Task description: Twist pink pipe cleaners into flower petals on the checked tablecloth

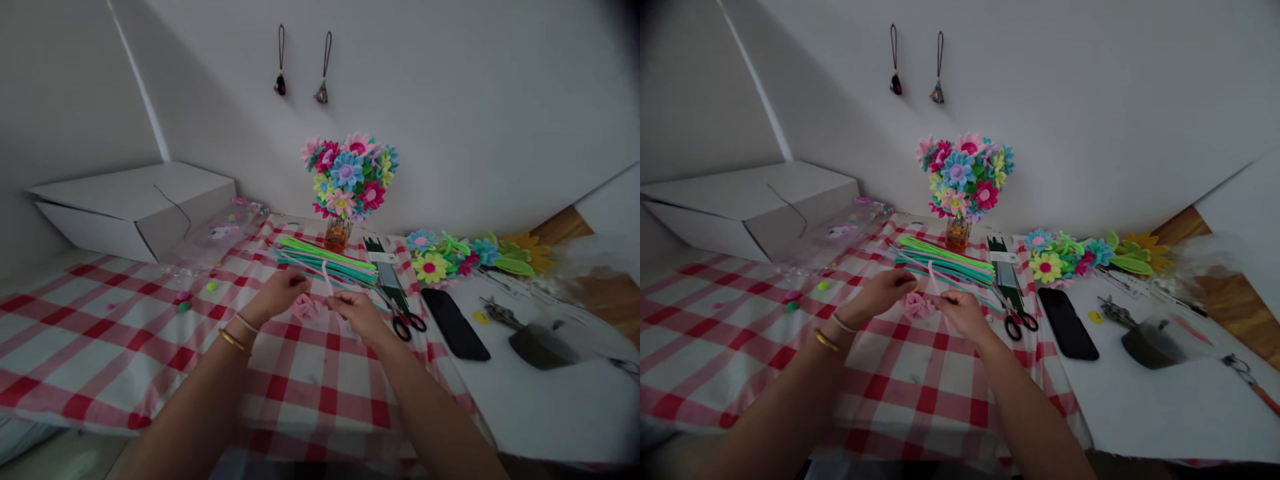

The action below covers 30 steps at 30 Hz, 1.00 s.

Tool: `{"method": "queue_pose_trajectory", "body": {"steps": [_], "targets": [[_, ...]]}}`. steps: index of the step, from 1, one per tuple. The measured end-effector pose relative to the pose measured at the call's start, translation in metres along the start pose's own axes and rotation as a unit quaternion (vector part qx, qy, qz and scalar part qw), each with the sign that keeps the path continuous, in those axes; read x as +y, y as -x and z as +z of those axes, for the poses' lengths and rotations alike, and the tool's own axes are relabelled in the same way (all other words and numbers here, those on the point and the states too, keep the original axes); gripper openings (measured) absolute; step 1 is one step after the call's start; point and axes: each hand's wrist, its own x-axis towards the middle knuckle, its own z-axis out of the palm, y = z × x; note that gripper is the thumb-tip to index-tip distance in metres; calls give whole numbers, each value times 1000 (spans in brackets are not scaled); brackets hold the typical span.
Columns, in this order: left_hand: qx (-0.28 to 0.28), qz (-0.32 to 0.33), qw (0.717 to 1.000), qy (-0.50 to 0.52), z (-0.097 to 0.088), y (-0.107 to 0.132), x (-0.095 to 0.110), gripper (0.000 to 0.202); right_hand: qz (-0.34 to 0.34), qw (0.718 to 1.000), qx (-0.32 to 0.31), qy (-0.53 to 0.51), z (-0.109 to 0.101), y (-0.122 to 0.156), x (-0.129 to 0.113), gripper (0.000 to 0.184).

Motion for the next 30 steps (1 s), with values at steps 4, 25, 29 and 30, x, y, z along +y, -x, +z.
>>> {"method": "queue_pose_trajectory", "body": {"steps": [4, 25, 29, 30], "targets": [[19, -188, 931, -312, -28, 1, -35, 25, 24, 999, 42, -5, -3, -2, 0, 24], [161, -92, 973, -139, -19, -5, -14, 14, 13, 973, -47, 228, 5, 1, 17, 9], [155, 0, 983, -100, 10, 0, 7, 15, 5, 972, -110, 210, 4, 3, 17, 8], [127, 21, 987, -100, 15, 1, 10, 15, 4, 971, -115, 209, 3, 4, 16, 7]]}}
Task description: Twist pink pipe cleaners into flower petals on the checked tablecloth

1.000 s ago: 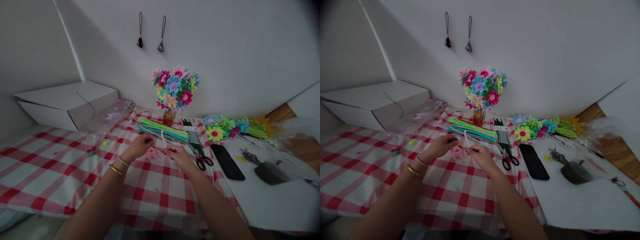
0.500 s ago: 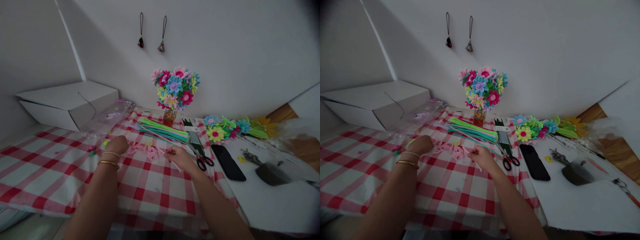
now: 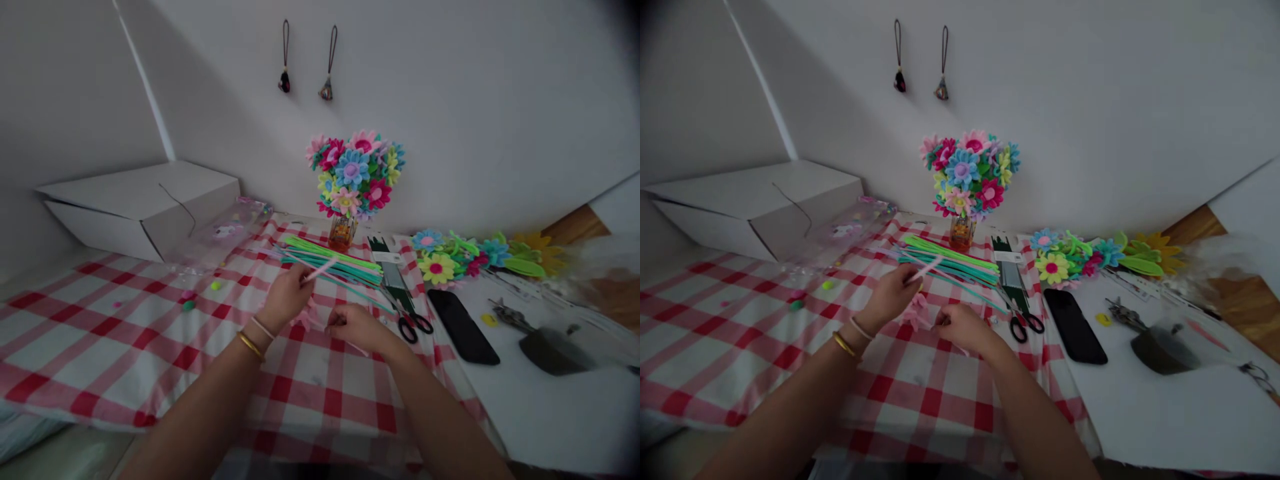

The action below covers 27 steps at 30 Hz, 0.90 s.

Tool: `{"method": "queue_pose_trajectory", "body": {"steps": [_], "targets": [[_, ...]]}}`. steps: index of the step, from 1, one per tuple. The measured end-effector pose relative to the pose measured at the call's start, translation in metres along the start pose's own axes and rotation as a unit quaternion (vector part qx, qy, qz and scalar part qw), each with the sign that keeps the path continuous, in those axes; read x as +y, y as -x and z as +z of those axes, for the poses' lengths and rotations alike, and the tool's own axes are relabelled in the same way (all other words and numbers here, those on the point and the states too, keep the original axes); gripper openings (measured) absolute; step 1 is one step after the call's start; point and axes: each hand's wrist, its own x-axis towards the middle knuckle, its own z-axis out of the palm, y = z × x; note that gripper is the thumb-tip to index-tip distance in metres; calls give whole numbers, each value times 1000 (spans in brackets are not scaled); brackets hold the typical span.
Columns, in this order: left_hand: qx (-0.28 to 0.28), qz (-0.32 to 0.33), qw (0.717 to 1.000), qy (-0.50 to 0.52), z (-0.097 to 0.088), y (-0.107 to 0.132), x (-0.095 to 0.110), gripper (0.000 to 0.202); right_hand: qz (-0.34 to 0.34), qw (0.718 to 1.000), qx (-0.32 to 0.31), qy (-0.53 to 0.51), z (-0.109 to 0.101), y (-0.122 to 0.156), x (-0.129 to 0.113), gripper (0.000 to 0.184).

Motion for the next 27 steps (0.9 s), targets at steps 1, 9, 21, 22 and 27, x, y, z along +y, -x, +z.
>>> {"method": "queue_pose_trajectory", "body": {"steps": [1, 9, 21, 22, 27], "targets": [[-21, 13, 1000, -12, 3, 2, 3, 16, -1, 1000, 5, 0, -2, 1, -1, 7], [-110, -49, 993, 11, -10, -5, -15, 29, -23, 999, -8, -33, -11, 4, -4, 8], [-75, 124, 989, -34, 10, 0, -6, 20, 34, 994, 35, -100, -40, 11, 0, 12], [-90, 165, 981, -53, 12, 1, -4, 17, 44, 991, 68, -102, -46, 13, 2, 12], [-172, 272, 937, -135, 22, 11, 9, 16, 60, 963, 254, -61, -60, 11, 11, 17]]}}
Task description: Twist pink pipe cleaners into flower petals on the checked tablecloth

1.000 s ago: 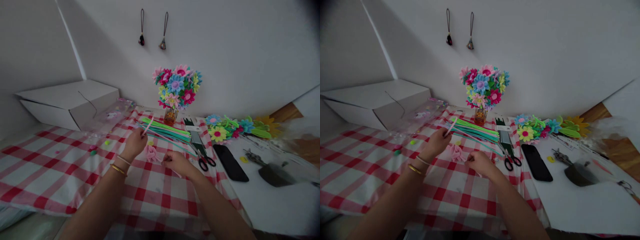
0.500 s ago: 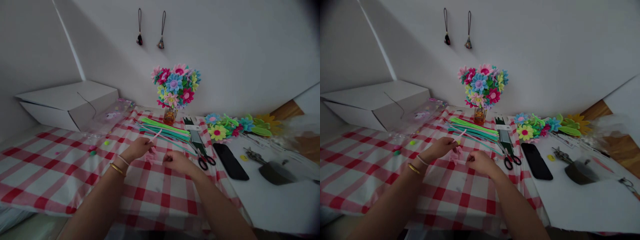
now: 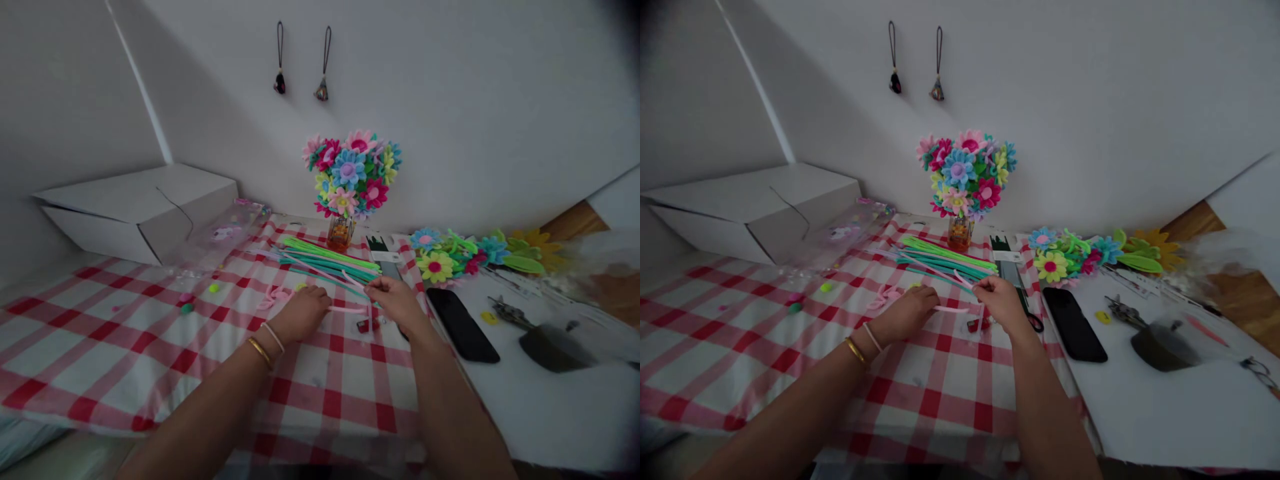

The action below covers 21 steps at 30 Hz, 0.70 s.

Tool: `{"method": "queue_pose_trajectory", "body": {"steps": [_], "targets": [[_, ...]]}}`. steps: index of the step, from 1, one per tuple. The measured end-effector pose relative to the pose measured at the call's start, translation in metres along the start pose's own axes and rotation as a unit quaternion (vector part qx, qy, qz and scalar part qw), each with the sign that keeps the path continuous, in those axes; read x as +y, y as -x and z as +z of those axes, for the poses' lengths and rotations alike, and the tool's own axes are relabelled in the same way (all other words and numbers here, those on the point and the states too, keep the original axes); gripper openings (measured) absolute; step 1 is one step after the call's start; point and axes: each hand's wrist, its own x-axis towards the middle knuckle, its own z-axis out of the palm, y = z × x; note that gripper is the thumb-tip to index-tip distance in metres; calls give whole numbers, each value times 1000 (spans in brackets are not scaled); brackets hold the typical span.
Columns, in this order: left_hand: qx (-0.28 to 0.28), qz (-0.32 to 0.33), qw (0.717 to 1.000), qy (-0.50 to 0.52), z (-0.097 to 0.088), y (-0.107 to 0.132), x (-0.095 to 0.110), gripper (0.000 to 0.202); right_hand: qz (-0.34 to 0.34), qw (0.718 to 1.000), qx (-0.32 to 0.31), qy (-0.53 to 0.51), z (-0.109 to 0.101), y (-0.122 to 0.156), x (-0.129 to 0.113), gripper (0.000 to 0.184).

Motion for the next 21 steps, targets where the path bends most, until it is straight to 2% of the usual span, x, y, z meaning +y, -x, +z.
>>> {"method": "queue_pose_trajectory", "body": {"steps": [4, 7, 12, 14, 15, 17, 19, 21], "targets": [[-25, 61, 997, 45, 1, 0, 9, 17, -9, 1000, -19, -8, 10, 0, -3, 18], [-34, 82, 995, 50, 4, 1, 8, 16, -25, 999, -41, -17, 18, 2, -3, 16], [-58, 34, 998, -12, 7, 6, -12, 16, -23, 998, -47, -33, 22, 1, 2, 15], [-53, -12, 998, -30, 5, 7, -21, 16, -21, 998, -40, -50, 22, 0, 2, 17], [-44, -40, 998, -35, 2, 7, -25, 15, -21, 997, -36, -64, 22, 0, 1, 18], [8, -87, 996, -29, -3, 6, -27, 16, -22, 995, -33, -96, 22, -1, -1, 21], [87, -117, 989, 39, -7, 4, -22, 20, -20, 992, -42, -119, 22, 0, -4, 25], [181, -144, 967, 108, -9, 3, -13, 22, -23, 992, -62, -107, 22, 2, -5, 25]]}}
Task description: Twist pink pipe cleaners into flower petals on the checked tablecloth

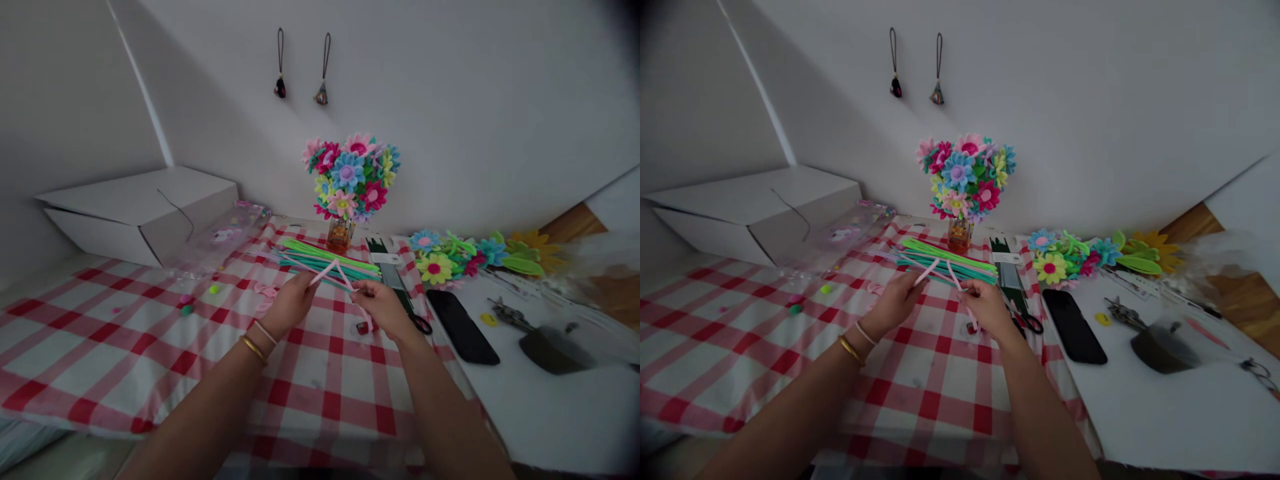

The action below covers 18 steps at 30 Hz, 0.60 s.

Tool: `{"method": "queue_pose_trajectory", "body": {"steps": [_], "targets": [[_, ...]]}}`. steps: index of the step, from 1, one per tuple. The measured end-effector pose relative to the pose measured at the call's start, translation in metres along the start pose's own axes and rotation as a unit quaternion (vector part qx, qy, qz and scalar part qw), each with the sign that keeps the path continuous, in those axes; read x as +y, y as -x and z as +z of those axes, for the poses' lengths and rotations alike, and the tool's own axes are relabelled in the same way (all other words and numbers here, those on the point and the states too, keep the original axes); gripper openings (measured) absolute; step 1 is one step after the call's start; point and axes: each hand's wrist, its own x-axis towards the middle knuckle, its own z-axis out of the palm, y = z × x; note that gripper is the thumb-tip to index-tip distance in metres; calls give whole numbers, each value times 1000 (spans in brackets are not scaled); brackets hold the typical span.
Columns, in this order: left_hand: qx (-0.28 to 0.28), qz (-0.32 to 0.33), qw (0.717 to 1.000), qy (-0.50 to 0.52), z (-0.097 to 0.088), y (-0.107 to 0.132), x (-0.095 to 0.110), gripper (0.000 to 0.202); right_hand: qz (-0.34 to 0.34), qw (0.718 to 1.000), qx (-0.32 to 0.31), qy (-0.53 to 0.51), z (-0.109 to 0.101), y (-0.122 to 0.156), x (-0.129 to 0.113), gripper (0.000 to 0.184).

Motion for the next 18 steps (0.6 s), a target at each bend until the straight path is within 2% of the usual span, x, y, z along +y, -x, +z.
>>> {"method": "queue_pose_trajectory", "body": {"steps": [2, 4, 7, 11, 15, 16, 18], "targets": [[53, 1, 998, 45, 2, 3, 9, 25, -5, 999, -26, 40, 1, 2, 1, 19], [48, 20, 998, 47, 5, 5, 15, 31, -4, 995, -59, 77, 3, 4, 4, 15], [6, 43, 998, 45, 8, 7, 13, 29, 15, 991, -90, 99, 6, 5, 7, 13], [-54, 37, 996, 64, 10, 5, 6, 22, 13, 993, -75, 87, 8, 5, 5, 12], [-100, -28, 983, 149, 12, 3, 4, 25, 72, 993, -88, -8, 7, 4, 3, 14], [-131, -60, 971, 192, 12, 3, 5, 26, 90, 991, -93, -41, 7, 4, 3, 14], [-203, -128, 925, 296, 12, 4, 6, 27, 118, 981, -106, -108, 8, 5, 2, 14]]}}
